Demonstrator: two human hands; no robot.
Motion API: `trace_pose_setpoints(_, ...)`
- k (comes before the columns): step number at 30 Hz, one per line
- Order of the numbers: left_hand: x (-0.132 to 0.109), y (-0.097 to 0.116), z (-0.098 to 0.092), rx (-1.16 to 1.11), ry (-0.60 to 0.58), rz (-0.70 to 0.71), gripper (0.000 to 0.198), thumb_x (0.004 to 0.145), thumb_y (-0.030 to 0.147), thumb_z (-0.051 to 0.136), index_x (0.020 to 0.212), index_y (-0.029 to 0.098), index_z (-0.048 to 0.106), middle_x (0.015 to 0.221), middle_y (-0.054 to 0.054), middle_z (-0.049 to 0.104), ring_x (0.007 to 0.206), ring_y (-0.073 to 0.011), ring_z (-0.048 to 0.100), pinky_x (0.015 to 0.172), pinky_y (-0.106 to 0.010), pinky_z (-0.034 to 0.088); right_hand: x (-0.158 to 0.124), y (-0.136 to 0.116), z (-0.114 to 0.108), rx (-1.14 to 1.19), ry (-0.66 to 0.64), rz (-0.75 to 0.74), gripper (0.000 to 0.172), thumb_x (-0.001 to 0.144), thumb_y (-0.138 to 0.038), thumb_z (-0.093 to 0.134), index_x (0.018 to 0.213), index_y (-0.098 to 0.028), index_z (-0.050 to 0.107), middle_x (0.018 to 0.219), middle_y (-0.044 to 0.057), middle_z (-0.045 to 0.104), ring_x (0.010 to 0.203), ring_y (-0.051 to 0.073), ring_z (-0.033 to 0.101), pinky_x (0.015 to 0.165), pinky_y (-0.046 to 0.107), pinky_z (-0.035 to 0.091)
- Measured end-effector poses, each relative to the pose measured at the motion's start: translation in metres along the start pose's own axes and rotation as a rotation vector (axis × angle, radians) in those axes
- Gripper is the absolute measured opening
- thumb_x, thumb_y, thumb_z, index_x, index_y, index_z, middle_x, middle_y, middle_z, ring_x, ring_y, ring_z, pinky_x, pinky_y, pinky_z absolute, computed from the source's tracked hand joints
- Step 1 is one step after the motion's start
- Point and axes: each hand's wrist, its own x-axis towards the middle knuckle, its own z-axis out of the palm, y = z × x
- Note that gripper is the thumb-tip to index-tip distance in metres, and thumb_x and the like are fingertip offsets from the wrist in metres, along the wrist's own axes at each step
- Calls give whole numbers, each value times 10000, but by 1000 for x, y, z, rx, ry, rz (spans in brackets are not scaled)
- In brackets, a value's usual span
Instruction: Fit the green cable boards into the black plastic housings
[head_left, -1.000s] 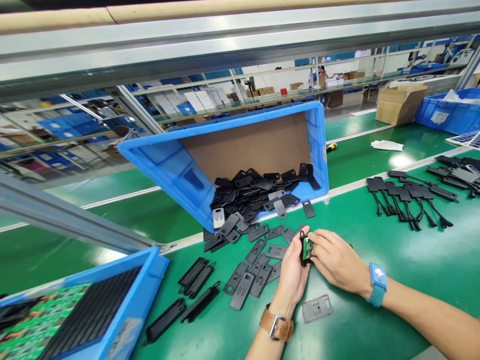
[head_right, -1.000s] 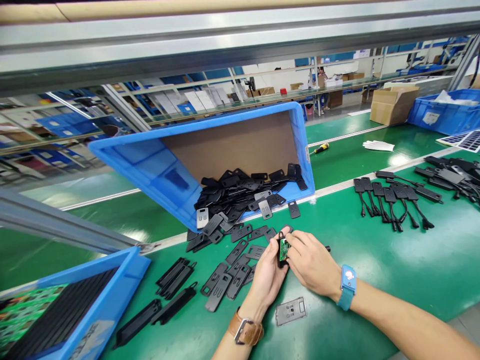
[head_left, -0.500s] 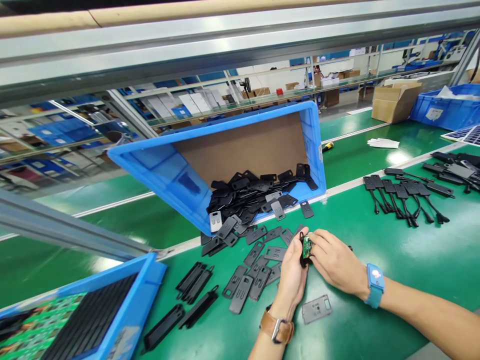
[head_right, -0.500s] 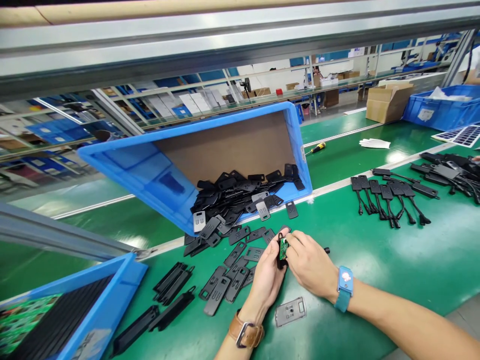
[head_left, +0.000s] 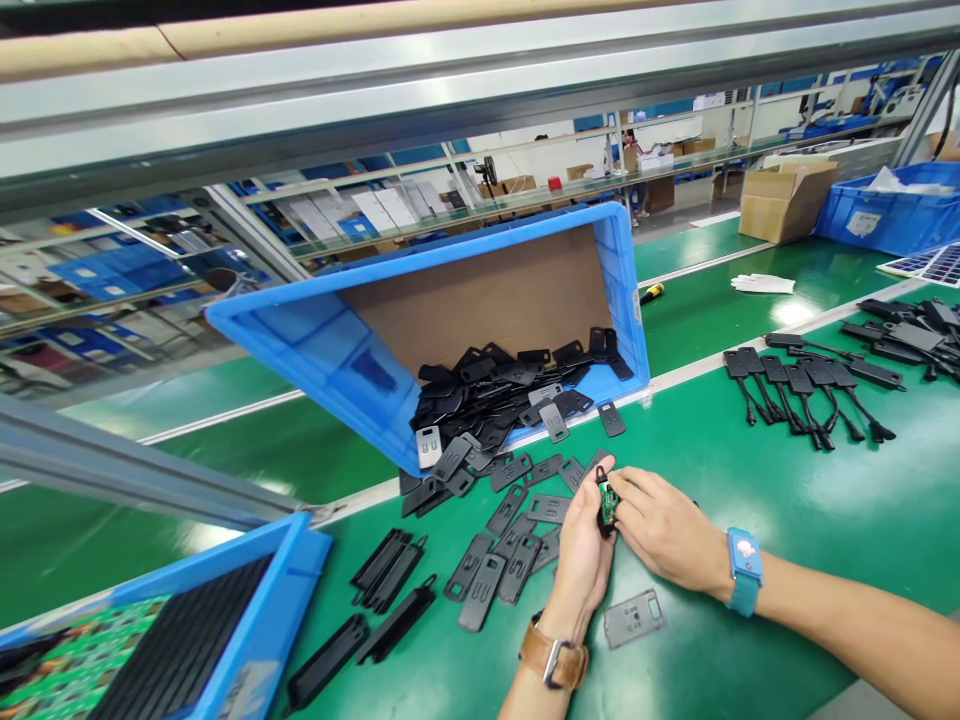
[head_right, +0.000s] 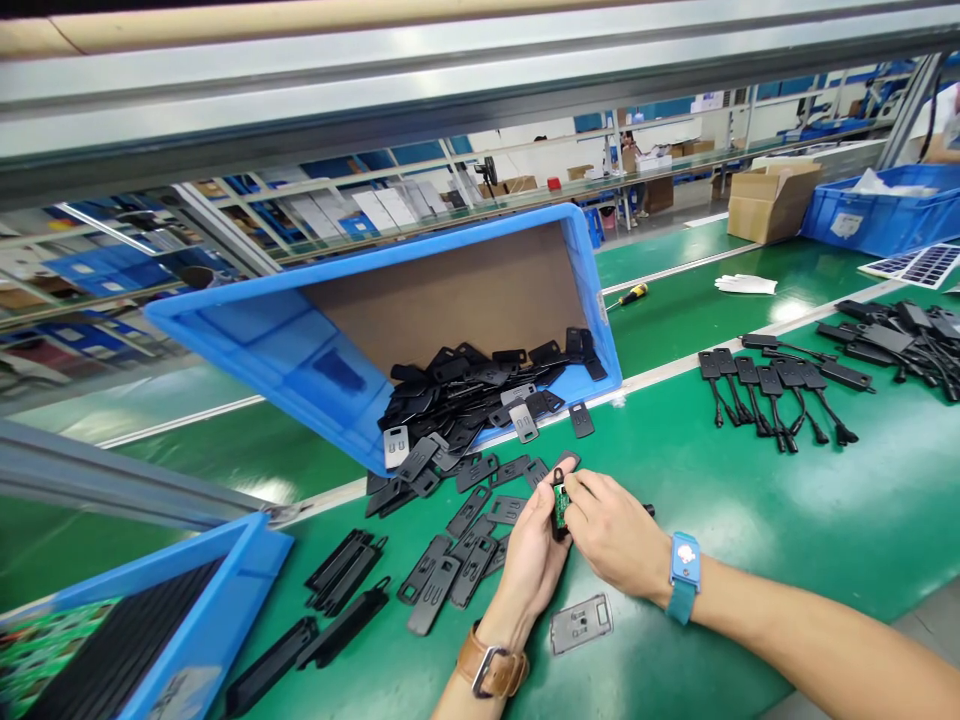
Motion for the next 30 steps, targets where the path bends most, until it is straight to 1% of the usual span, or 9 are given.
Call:
trace_pose_setpoints(6,0,1,0,-23,12,-2,447,854,476,671,1223,224,679,1371,-91,590,1291,-278,484,993,-343,446,1,-2,-1,5,-30,-12,186,951,-93,451,956,-73,636,1294,222,562,1260,344,457,1003,485,491)
trace_pose_setpoints(10,-1,1,2,-46,2,-6,473,871,469,651,1265,206,647,1348,-122,609,1283,-282,506,1018,-361,437,1,-4,-3,5,-54,-5,180,936,-93,466,974,-57,638,1341,241,534,1295,362,434,1017,488,485)
trace_pose_setpoints(14,-3,3,3,-58,-47,7,531,846,358,700,1341,216,571,1341,-128,618,1264,-274,535,1040,-369,425,0,-4,-1,25,-50,11,227,922,-102,479,1083,-41,628,1443,233,461,1338,358,403,1058,487,461)
trace_pose_setpoints(17,-3,3,4,-47,-54,39,584,819,284,725,1366,214,533,1350,-133,611,1262,-274,542,1059,-380,412,-1,-2,1,42,-42,10,287,918,-96,477,1166,-31,607,1485,226,420,1370,346,377,1084,485,443)
trace_pose_setpoints(22,0,-2,5,-18,-29,77,598,791,301,755,1342,193,549,1309,-155,633,1248,-290,557,1080,-416,399,-1,-1,4,63,1,-3,288,928,-108,480,1176,-47,611,1478,214,439,1395,335,355,1103,497,423)
trace_pose_setpoints(26,4,-6,2,17,22,170,538,766,297,771,1269,195,610,1282,-127,650,1290,-264,525,1108,-376,375,-1,-1,5,60,61,8,262,935,-115,479,1156,-54,605,1477,221,436,1395,331,356,1094,514,425)
trace_pose_setpoints(28,6,-7,1,39,44,214,519,753,283,778,1242,194,626,1267,-115,659,1295,-254,521,1110,-356,373,0,-2,4,67,99,21,236,946,-124,471,1132,-65,603,1430,224,484,1380,327,371,1083,521,426)
trace_pose_setpoints(30,6,-5,0,66,59,243,502,750,280,780,1221,188,629,1234,-114,675,1255,-256,557,1091,-362,394,0,-2,2,92,136,34,192,957,-129,457,1069,-94,609,1342,207,553,1342,313,411,1058,509,440)
